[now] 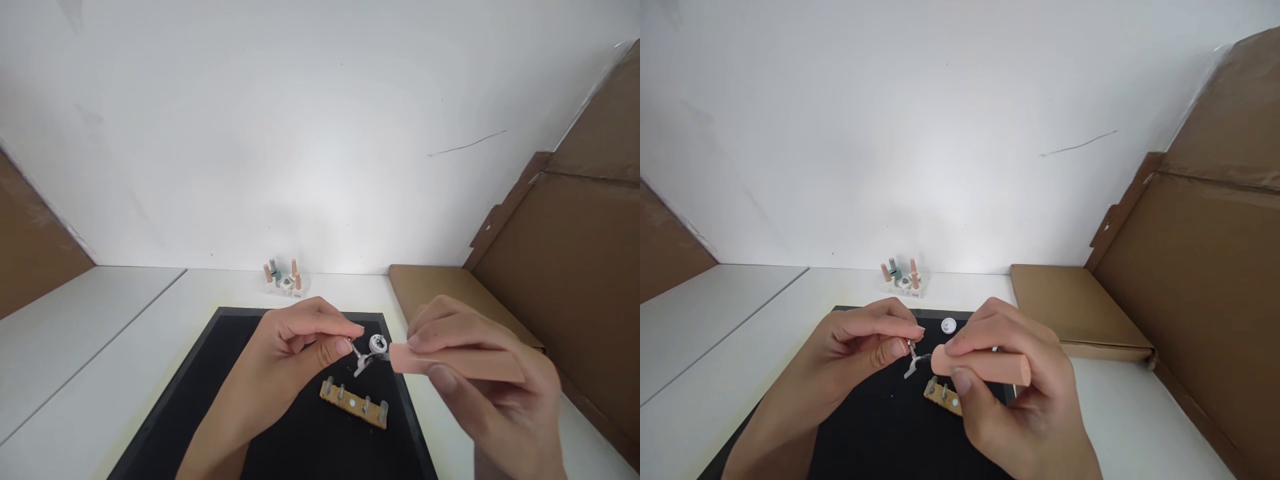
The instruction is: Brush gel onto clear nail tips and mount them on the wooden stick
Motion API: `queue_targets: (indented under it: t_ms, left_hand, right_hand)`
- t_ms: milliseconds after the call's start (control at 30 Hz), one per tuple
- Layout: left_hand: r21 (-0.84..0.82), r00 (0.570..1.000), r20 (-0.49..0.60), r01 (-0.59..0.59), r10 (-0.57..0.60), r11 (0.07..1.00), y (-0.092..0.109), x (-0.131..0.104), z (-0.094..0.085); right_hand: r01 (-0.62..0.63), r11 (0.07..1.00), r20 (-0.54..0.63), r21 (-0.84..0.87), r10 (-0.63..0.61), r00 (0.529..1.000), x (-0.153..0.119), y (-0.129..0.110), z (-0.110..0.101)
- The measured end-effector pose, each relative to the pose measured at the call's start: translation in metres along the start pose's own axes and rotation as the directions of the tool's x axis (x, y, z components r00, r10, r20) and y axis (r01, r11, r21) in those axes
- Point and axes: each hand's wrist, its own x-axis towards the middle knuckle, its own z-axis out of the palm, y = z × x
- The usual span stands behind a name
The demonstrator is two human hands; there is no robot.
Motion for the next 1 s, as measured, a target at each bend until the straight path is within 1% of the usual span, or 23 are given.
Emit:
queue_targets:
  t_ms: [200, 333, 500, 667, 867, 1000]
  left_hand:
    - [-0.007, 1.000, -0.004, -0.005, 0.005, 1.000, 0.0017, 0.0021, 0.0002]
    - [0.012, 1.000, 0.007, -0.013, 0.013, 1.000, 0.0032, 0.0002, 0.0014]
    - [0.006, 1.000, 0.001, -0.005, 0.005, 1.000, 0.0022, -0.0005, 0.0006]
    - [0.009, 1.000, -0.006, -0.008, 0.008, 1.000, 0.0014, 0.0012, -0.0004]
    - [0.015, 1.000, -0.002, -0.014, 0.014, 1.000, 0.0003, -0.0016, 0.0006]
    - [0.017, 1.000, -0.007, 0.002, -0.002, 1.000, -0.0008, 0.0000, -0.0008]
  right_hand:
    - [-0.030, 0.999, 0.006, 0.043, 0.029, 1.000, 0.0001, -0.0002, 0.0026]
    - [0.010, 0.999, 0.028, 0.042, -0.011, 1.000, 0.0022, 0.0013, -0.0003]
    - [0.011, 1.000, 0.038, 0.021, -0.012, 0.999, -0.0006, 0.0031, -0.0021]
    - [-0.037, 0.998, 0.014, 0.042, 0.037, 0.999, -0.0005, 0.0013, 0.0015]
    - [0.027, 1.000, 0.044, 0.010, -0.027, 0.999, -0.0007, 0.0042, -0.0053]
    - [-0.010, 1.000, 0.002, 0.007, 0.010, 1.000, -0.0046, 0.0026, -0.0033]
